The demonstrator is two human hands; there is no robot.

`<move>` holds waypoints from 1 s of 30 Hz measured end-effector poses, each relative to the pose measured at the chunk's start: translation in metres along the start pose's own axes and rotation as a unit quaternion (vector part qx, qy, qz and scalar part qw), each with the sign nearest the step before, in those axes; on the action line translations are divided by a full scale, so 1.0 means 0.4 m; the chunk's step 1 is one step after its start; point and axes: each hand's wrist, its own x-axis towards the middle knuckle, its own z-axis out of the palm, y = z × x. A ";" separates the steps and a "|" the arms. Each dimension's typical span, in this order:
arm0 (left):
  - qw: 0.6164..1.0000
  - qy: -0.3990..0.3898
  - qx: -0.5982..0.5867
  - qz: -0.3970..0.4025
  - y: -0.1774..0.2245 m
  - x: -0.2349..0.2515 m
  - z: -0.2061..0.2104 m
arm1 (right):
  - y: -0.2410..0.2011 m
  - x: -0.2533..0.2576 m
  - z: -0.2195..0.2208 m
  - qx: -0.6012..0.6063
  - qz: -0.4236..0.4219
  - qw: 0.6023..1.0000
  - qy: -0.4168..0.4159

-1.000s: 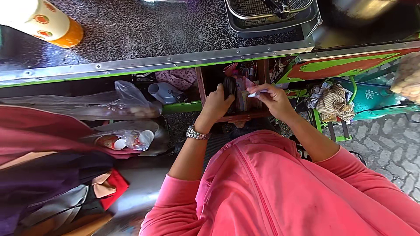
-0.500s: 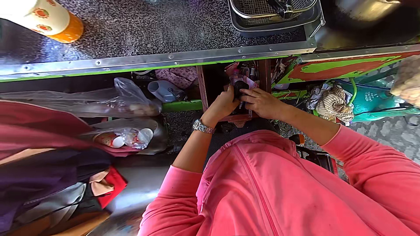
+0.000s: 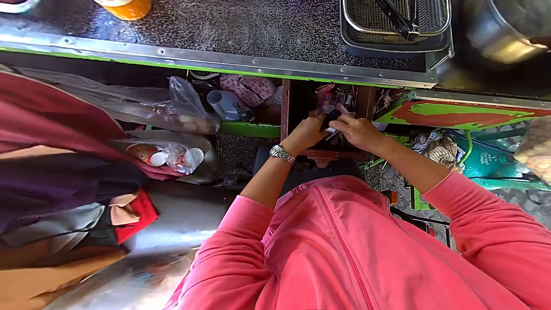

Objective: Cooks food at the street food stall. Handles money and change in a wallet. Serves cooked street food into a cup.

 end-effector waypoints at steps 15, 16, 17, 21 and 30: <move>0.995 -0.042 -0.031 0.083 -0.024 0.021 -0.018 | -0.180 0.051 0.013 -0.214 0.206 0.927 -0.230; 0.995 -0.044 -0.029 0.085 -0.019 0.020 -0.019 | -0.189 0.058 0.010 -0.227 0.216 0.915 -0.253; 0.995 -0.048 -0.028 0.083 -0.014 0.019 -0.020 | -0.194 0.064 0.008 -0.237 0.219 0.907 -0.271; 0.996 -0.061 -0.022 0.056 -0.013 0.025 -0.018 | -0.176 0.057 0.011 -0.297 0.158 0.904 -0.263; 0.997 -0.047 -0.019 0.053 -0.017 0.021 -0.008 | -0.116 0.022 -0.007 -0.169 0.098 0.962 -0.190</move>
